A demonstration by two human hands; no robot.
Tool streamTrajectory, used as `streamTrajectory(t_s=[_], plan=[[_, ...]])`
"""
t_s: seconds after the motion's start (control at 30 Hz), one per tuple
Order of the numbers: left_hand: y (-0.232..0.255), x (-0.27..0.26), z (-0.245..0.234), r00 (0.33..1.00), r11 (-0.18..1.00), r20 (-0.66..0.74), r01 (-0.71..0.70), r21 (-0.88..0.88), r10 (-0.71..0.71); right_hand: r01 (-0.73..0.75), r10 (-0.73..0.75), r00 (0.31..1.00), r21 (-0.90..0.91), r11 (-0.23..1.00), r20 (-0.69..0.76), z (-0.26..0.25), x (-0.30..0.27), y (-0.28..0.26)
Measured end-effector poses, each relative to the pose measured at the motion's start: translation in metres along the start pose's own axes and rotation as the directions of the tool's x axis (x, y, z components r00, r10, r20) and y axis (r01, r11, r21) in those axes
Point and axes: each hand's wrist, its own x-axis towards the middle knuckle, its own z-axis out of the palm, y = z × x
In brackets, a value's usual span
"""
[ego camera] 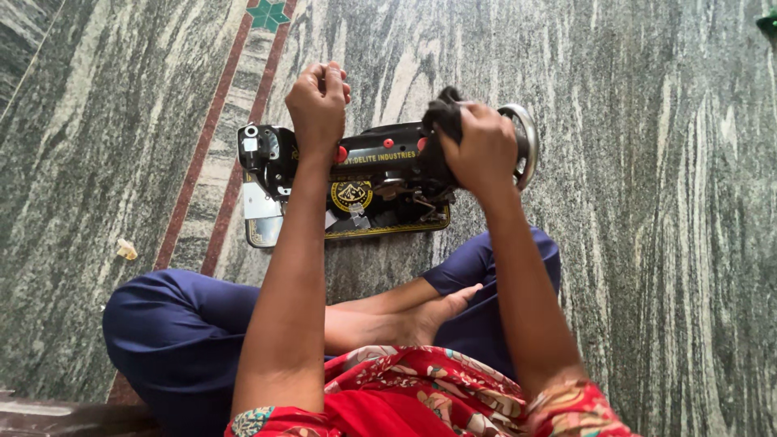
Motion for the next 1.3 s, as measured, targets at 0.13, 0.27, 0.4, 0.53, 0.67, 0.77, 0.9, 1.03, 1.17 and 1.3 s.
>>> streamTrajectory(t_s=[0.13,0.27,0.4,0.53,0.67,0.77,0.9,1.03,1.17,1.3], plan=[[0.003,0.001,0.0,0.999,0.998,0.02,0.039,0.052,-0.04,-0.03,0.028,0.988,-0.017,0.999,-0.153,-0.017,-0.049,-0.031],[0.002,0.002,0.002,1.0,0.999,0.022,0.013,0.03,-0.014,-0.11,0.12,0.988,0.108,0.988,-0.092,-0.046,-0.086,-0.033],[-0.003,0.003,0.001,0.999,0.998,0.047,-0.007,0.058,0.005,-0.269,0.318,0.938,0.285,0.92,-0.141,-0.07,-0.109,-0.012],[-0.004,0.004,0.001,0.999,0.999,0.051,-0.01,0.04,0.008,-0.296,0.496,0.813,0.517,0.803,-0.305,-0.068,-0.098,0.026],[-0.004,0.004,0.002,0.998,0.998,0.051,-0.026,0.063,0.022,-0.404,0.461,0.875,0.301,0.864,-0.151,-0.04,-0.054,0.062],[-0.006,0.004,0.002,0.998,0.998,0.049,-0.03,0.055,0.028,-0.541,0.535,0.831,-0.003,0.841,0.151,-0.037,-0.024,0.077],[-0.01,0.005,0.003,0.998,0.997,0.05,-0.047,0.053,0.045,-0.562,0.578,0.714,-0.168,0.81,0.396,-0.032,0.017,0.09],[-0.012,0.006,0.003,0.997,0.998,0.036,-0.063,0.032,0.062,-0.452,0.511,0.767,-0.239,0.86,0.388,-0.025,0.036,0.097],[-0.012,0.003,0.003,0.999,0.999,0.017,-0.05,-0.005,0.05,-0.503,0.515,0.815,-0.117,0.856,0.266,-0.027,0.014,0.094],[-0.01,0.003,0.002,0.998,0.998,0.024,-0.061,-0.01,0.061,-0.444,0.451,0.891,0.095,0.891,-0.061,-0.018,-0.06,0.084]])
